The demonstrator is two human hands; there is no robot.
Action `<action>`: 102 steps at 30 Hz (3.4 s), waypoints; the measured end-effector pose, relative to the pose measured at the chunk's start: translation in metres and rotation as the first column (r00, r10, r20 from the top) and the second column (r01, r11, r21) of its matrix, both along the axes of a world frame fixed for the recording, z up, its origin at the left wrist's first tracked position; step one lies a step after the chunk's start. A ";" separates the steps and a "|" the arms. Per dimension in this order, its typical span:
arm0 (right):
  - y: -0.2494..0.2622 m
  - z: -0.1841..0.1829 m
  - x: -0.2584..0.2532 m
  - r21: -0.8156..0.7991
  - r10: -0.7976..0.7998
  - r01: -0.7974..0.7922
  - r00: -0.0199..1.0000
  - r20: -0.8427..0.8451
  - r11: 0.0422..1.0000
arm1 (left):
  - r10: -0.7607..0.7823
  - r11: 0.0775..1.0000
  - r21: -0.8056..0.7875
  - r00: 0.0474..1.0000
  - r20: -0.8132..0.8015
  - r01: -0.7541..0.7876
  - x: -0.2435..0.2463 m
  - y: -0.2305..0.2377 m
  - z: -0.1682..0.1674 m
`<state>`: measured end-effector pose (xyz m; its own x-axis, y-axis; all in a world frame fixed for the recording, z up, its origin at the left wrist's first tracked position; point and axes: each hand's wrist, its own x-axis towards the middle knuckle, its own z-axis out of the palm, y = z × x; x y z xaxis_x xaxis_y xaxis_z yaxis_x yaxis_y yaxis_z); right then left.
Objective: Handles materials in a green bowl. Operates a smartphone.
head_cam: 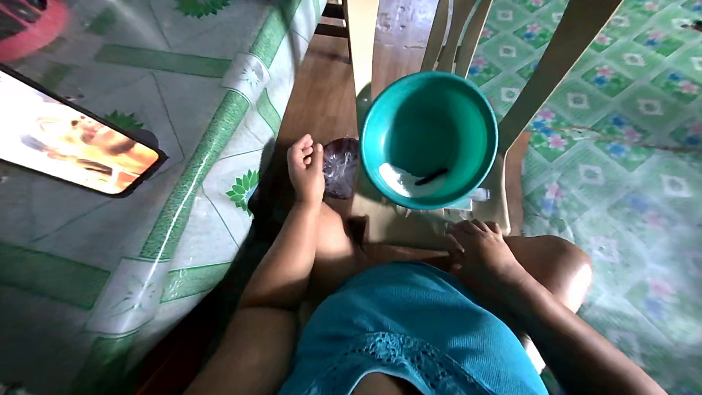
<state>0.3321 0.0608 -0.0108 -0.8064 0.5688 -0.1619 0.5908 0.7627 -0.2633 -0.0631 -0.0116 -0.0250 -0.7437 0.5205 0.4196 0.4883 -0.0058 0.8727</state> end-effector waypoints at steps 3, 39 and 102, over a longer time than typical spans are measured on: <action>0.007 0.014 -0.010 -0.014 -0.119 0.123 0.982 0.150 0.992 | -0.127 0.988 0.026 0.899 -0.419 0.152 0.029 -0.012 0.006; -0.012 -0.021 -0.058 -0.158 0.289 -0.323 0.935 -0.207 0.933 | -0.923 0.364 -0.856 0.263 -0.280 0.367 0.118 -0.059 -0.005; 0.081 -0.018 -0.089 -0.753 -0.775 0.302 -0.064 -0.628 0.585 | -0.406 0.802 -0.100 0.661 0.631 0.588 0.105 -0.022 0.047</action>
<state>0.2428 0.1414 -0.0285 0.0693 0.9965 0.0466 -0.0575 0.0506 -0.9971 0.0415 -0.0339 0.0220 -0.3809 0.9030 -0.1987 -0.0870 0.1790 0.9800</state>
